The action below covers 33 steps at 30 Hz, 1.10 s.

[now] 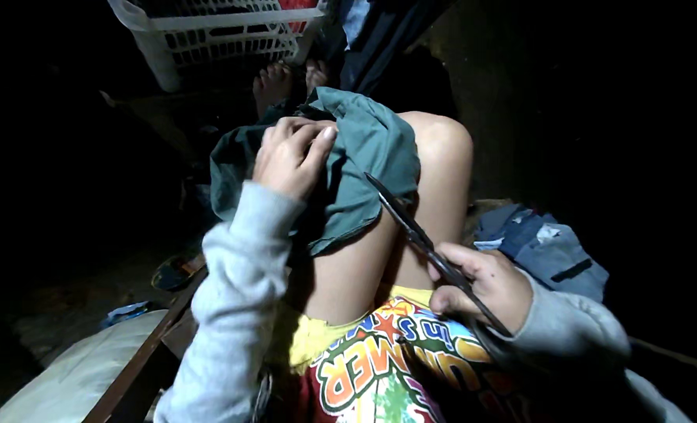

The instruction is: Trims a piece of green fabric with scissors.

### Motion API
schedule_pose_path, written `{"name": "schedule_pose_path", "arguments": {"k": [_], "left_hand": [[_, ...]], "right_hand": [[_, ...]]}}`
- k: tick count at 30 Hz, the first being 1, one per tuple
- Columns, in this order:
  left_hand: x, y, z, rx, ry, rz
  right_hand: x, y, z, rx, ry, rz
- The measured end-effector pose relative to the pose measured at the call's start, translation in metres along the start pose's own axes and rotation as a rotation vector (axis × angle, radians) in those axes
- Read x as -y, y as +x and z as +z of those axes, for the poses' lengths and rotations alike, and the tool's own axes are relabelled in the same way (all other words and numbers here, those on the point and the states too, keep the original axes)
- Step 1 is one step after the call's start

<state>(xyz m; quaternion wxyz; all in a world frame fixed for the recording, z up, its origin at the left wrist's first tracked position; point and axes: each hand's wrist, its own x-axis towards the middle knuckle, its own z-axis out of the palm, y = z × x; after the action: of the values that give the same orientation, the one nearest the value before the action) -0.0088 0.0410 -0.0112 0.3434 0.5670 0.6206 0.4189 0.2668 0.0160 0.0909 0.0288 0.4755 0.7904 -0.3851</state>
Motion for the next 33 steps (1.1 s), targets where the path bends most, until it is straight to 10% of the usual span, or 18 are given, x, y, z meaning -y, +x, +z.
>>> {"name": "schedule_pose_path", "arguments": {"k": [10, 22, 26, 33], "left_hand": [[0.003, 0.064, 0.003, 0.283, -0.283, 0.262], [0.045, -0.012, 0.002, 0.094, -0.333, 0.1], [0.021, -0.029, 0.007, 0.028, -0.823, -0.077], [-0.021, -0.06, -0.012, -0.008, -0.812, -0.393]], "right_hand": [[-0.015, 0.006, 0.004, 0.051, 0.246, -0.058], [-0.026, 0.017, -0.015, 0.125, 0.228, -0.118], [-0.021, 0.02, -0.024, 0.209, 0.21, -0.083], [-0.005, 0.035, -0.033, 0.325, 0.159, -0.039]]}}
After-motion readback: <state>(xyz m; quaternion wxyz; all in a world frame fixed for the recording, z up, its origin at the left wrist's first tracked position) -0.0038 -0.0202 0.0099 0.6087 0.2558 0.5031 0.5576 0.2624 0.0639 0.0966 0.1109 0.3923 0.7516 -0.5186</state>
